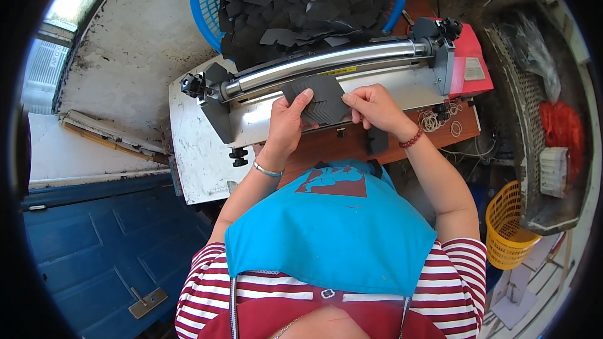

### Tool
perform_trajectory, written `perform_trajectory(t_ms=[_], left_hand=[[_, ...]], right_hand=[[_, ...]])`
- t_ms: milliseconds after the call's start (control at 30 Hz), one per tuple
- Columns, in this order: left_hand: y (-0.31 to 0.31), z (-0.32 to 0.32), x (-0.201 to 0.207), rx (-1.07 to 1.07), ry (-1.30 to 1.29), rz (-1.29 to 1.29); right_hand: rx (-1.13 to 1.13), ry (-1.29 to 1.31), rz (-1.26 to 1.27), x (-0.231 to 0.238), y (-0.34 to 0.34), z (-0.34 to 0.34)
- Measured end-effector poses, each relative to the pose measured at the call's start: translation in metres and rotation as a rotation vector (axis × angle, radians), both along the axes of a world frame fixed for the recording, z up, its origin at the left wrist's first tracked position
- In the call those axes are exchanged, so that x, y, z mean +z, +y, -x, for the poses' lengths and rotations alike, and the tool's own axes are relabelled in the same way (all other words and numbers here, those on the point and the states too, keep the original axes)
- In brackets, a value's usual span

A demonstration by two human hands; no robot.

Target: Checking and sorting small black foam or rubber shoe components at a glue-rolling or splitting machine station.

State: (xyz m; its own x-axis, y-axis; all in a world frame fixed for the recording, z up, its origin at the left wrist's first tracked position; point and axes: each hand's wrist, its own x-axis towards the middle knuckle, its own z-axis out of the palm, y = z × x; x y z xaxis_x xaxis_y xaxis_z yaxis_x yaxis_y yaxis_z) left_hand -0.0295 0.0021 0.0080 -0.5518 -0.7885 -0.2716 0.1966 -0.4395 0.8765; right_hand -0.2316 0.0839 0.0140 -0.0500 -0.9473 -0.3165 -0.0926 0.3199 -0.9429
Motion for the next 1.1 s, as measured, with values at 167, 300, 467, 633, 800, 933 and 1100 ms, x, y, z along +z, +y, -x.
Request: perform_trajectory(t_ms=[167, 300, 467, 633, 800, 933, 1100], left_hand=[[0.000, -0.003, 0.000, 0.029, -0.043, 0.032], [-0.002, -0.005, 0.000, 0.031, -0.047, 0.011], [-0.001, 0.002, -0.001, 0.045, -0.064, 0.043], [-0.007, -0.004, -0.009, 0.069, -0.047, 0.059], [-0.007, -0.005, -0.008, 0.090, -0.083, 0.068], [-0.007, -0.003, -0.011, 0.043, -0.067, 0.030], [-0.006, 0.002, -0.010, 0.001, -0.060, 0.036]], right_hand=[[0.007, 0.257, -0.134, 0.000, -0.001, 0.022], [-0.072, 0.479, -0.130, -0.004, -0.017, 0.036], [-0.116, 0.292, -0.027, -0.005, -0.023, 0.013], [0.081, 0.079, -0.029, 0.001, -0.014, 0.000], [0.041, 0.129, -0.190, -0.011, -0.018, 0.042], [-0.062, 0.247, -0.162, -0.006, -0.027, 0.032], [0.077, 0.049, -0.005, -0.006, -0.023, 0.001]])
